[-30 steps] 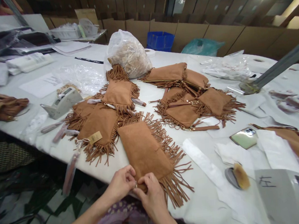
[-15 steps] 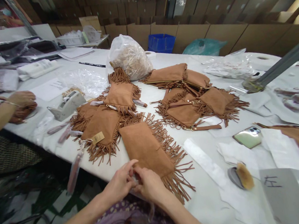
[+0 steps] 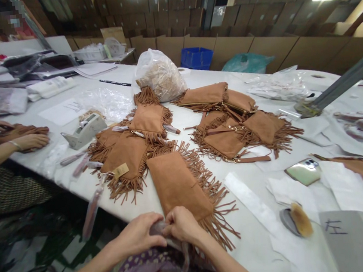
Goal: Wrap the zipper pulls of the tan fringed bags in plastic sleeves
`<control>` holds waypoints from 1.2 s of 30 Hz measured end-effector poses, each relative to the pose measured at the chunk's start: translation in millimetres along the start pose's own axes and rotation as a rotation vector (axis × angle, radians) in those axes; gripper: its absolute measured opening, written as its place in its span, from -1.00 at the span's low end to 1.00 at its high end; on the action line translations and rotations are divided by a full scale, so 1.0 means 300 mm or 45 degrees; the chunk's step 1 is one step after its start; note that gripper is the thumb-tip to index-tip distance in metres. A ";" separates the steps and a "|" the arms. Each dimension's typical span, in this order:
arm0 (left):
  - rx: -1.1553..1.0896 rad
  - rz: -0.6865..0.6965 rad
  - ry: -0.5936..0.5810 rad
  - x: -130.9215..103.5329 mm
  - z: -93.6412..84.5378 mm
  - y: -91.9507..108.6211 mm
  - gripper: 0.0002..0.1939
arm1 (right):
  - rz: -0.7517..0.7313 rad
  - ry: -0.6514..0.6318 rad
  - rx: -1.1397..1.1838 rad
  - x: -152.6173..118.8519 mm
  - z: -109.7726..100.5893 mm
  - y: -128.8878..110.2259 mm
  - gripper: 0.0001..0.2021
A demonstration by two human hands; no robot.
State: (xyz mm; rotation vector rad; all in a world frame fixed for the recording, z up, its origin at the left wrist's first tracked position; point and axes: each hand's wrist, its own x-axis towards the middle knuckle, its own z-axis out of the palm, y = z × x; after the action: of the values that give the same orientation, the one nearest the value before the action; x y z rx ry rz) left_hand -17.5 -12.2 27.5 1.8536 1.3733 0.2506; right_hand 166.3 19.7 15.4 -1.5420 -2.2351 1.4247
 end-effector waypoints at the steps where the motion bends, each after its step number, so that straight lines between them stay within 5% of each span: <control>1: 0.050 -0.024 -0.059 0.000 0.006 -0.001 -0.69 | -0.016 -0.002 0.033 0.001 0.001 0.007 -0.91; 10: -0.102 -0.008 -0.194 0.006 0.031 -0.016 -0.81 | -0.100 0.020 0.119 -0.010 0.000 0.013 -0.92; 16: -0.329 -0.054 -0.228 0.016 0.036 -0.019 -0.65 | -0.143 0.014 0.196 -0.010 0.001 0.019 -0.85; 23: -0.448 -0.086 -0.230 0.014 0.059 -0.034 -0.74 | -0.222 -0.180 0.212 -0.033 -0.082 -0.015 -0.86; 31: -0.351 -0.045 -0.163 0.005 0.062 -0.033 -0.76 | -0.294 0.084 -0.430 -0.040 -0.035 -0.056 -0.86; 36: -0.405 -0.115 -0.068 -0.013 0.064 -0.029 -0.77 | -0.345 0.200 -0.486 -0.067 0.008 -0.042 -0.82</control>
State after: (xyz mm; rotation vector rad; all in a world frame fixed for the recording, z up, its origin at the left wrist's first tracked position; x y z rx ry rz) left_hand -14.2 -24.0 9.8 1.5224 1.2940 0.3490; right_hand 166.3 1.8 31.3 -1.3098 -2.5980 0.8132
